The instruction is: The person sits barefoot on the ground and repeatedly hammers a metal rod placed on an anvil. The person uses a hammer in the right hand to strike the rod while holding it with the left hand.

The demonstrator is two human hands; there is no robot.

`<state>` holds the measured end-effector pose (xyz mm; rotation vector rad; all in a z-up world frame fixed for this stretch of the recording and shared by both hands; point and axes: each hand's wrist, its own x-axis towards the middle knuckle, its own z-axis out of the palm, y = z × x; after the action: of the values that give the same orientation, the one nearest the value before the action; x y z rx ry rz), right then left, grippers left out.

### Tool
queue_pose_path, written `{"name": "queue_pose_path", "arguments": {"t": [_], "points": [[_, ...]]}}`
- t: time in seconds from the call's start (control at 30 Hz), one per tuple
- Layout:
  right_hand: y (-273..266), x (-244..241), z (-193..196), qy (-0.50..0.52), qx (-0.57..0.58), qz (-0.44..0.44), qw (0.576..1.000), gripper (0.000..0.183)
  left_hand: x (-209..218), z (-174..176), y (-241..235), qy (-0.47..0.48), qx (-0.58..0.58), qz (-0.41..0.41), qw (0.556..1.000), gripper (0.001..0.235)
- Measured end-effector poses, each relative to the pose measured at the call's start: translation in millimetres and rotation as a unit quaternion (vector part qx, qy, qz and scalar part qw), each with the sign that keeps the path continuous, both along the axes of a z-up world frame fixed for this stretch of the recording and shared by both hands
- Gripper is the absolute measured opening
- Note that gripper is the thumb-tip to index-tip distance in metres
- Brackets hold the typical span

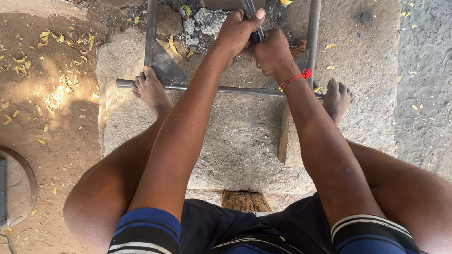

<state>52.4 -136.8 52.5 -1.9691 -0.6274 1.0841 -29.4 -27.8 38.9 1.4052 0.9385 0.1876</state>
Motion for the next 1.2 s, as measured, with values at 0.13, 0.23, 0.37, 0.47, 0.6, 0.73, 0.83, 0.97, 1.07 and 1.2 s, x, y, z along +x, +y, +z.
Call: {"name": "queue_pose_path", "arguments": {"t": [0.13, 0.23, 0.37, 0.47, 0.6, 0.73, 0.83, 0.97, 1.07, 1.2], "points": [[-0.3, 6.8, -1.8, -0.011, 0.018, 0.005, 1.000, 0.026, 7.7, 0.4, 0.6, -0.011, 0.005, -0.005, 1.000, 0.045], [0.1, 10.9, -7.1, -0.034, 0.031, 0.024, 0.999, 0.032, 9.1, -0.3, 1.1, -0.021, -0.007, -0.005, 1.000, 0.046], [-0.9, 21.2, -10.3, -0.064, 0.044, 0.036, 0.996, 0.031, 16.6, -2.1, 1.6, -0.029, -0.023, 0.004, 0.999, 0.044], [-0.4, 28.8, -9.5, -0.057, 0.038, 0.044, 0.997, 0.028, 25.1, -6.8, 3.0, -0.029, 0.011, -0.009, 0.999, 0.048], [-5.8, 35.3, -9.9, -0.040, -0.006, 0.052, 0.998, 0.023, 28.4, -16.3, 0.9, -0.061, -0.040, -0.014, 0.997, 0.055], [-1.7, 48.9, -3.5, -0.074, -0.011, 0.085, 0.994, 0.019, 35.5, -11.4, 1.2, -0.047, -0.020, -0.012, 0.999, 0.061], [5.9, 56.7, -2.1, -0.110, 0.007, 0.109, 0.988, 0.017, 39.3, -6.7, 4.7, -0.049, -0.019, 0.008, 0.999, 0.063], [11.6, 65.4, -6.5, -0.116, -0.017, 0.104, 0.988, 0.018, 44.3, -7.0, 9.4, -0.056, -0.020, 0.025, 0.998, 0.062], [15.4, 71.1, -8.8, -0.133, 0.018, 0.117, 0.984, 0.019, 49.3, -7.1, 13.0, -0.069, -0.030, 0.031, 0.997, 0.059], [13.9, 74.9, -7.4, -0.117, 0.011, 0.116, 0.986, 0.018, 52.9, -6.2, 10.7, -0.074, -0.034, 0.043, 0.996, 0.059]]}}
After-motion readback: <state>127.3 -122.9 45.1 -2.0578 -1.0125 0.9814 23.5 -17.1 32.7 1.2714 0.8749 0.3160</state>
